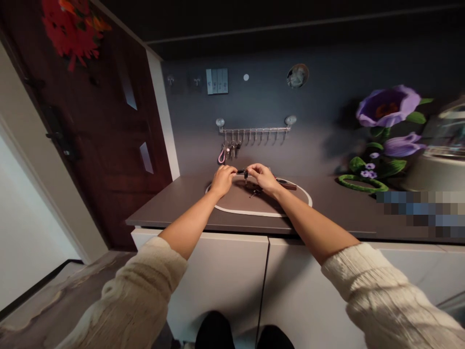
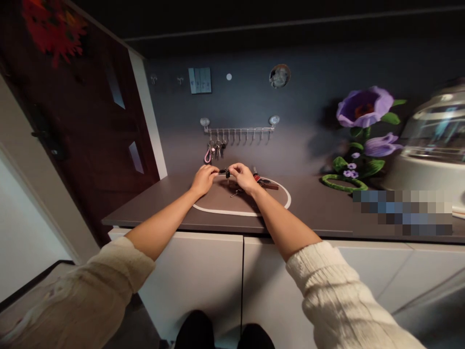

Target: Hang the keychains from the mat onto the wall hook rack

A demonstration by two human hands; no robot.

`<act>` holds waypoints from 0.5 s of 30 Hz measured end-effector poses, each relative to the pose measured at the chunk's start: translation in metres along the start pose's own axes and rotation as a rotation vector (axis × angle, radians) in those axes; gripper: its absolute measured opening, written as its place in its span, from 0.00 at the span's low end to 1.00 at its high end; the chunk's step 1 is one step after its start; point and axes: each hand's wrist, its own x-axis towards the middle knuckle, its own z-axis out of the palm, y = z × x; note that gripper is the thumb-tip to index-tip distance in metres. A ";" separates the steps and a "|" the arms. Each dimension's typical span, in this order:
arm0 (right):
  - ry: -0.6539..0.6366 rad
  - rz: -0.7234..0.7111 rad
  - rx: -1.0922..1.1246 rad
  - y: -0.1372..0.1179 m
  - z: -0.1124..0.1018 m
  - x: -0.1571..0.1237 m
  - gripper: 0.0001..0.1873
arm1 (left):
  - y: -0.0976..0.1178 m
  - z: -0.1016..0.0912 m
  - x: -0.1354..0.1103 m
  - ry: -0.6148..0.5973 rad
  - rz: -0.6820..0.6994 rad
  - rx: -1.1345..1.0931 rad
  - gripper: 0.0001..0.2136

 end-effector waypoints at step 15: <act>0.041 -0.025 -0.070 0.001 -0.005 0.003 0.14 | 0.011 0.007 -0.004 -0.116 0.067 0.010 0.06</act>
